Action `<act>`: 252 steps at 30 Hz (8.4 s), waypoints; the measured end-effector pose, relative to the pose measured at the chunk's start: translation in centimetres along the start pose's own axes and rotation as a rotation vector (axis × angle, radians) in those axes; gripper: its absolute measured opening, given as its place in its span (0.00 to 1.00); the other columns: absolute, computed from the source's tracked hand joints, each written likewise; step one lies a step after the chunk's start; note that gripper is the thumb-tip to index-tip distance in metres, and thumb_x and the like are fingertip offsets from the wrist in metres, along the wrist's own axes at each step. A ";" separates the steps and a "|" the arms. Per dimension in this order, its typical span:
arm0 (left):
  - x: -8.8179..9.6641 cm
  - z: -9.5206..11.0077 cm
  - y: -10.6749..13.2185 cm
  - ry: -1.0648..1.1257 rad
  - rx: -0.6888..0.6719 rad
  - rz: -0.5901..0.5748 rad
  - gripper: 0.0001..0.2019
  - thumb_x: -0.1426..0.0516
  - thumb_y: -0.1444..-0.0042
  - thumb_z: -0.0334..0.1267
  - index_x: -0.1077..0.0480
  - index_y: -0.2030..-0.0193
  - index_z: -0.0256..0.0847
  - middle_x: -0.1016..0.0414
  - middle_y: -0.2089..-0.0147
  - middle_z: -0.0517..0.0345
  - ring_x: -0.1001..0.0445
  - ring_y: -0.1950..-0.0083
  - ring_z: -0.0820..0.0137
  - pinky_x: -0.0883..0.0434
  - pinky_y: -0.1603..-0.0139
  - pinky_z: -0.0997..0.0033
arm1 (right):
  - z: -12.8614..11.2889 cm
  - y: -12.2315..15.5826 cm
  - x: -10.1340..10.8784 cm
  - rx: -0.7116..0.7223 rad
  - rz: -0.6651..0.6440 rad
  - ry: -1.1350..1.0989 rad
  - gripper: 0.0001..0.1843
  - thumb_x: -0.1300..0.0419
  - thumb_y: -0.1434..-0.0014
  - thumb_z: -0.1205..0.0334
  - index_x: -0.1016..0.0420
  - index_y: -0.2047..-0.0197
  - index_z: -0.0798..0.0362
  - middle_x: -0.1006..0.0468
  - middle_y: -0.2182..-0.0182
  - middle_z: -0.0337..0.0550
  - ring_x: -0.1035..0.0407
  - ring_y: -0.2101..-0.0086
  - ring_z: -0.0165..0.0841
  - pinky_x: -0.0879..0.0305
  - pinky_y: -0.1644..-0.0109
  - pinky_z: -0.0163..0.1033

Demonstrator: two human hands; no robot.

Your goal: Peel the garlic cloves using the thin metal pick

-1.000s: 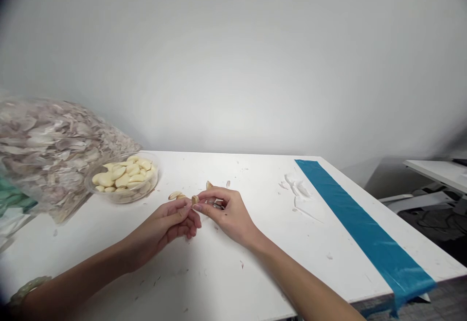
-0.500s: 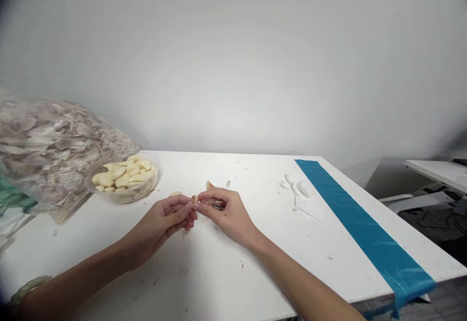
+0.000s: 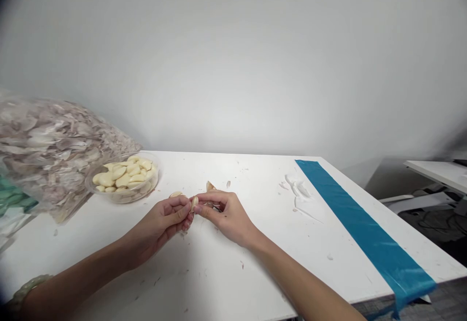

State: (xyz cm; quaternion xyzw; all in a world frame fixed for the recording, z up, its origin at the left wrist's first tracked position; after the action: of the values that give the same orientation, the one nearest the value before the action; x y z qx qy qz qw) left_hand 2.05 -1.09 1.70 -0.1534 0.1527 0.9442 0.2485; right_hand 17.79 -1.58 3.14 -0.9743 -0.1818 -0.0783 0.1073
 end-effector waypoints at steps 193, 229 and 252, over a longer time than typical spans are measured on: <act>0.2 0.0 -0.1 0.272 -0.001 0.020 0.10 0.39 0.48 0.39 0.25 0.61 0.37 0.34 0.66 0.60 0.37 0.65 0.80 0.37 0.56 0.78 | -2.7 2.1 0.5 0.845 0.245 0.560 0.19 0.45 0.47 0.85 0.27 0.57 0.55 0.20 0.66 0.47 0.25 0.64 0.31 0.24 0.65 0.37; 0.0 -0.2 0.1 0.207 -0.010 -0.052 0.11 0.39 0.48 0.39 0.24 0.59 0.39 0.35 0.66 0.58 0.38 0.64 0.77 0.39 0.54 0.73 | -2.7 2.4 1.2 0.833 0.480 0.640 0.20 0.43 0.47 0.80 0.25 0.58 0.46 0.18 0.67 0.39 0.26 0.72 0.31 0.32 0.75 0.38; 0.5 -0.3 0.1 0.187 -0.029 0.088 0.14 0.36 0.52 0.39 0.23 0.57 0.42 0.31 0.65 0.59 0.37 0.60 0.74 0.43 0.46 0.68 | -2.7 1.7 1.1 0.772 0.319 0.551 0.17 0.41 0.47 0.81 0.27 0.59 0.52 0.20 0.67 0.43 0.27 0.67 0.34 0.31 0.67 0.43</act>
State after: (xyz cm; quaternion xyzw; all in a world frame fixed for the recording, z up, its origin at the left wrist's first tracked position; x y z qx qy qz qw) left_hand 1.65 -1.08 1.23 -0.2375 0.1681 0.9378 0.1894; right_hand 19.14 -3.38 5.63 -0.8222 -0.0113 -0.2424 0.5149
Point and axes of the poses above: each hand's wrist, its own y-axis away from the middle knuckle, its own x-axis out of the back of the hand, z = x × y, the point moved 2 cm from there along -y, towards the middle knuckle
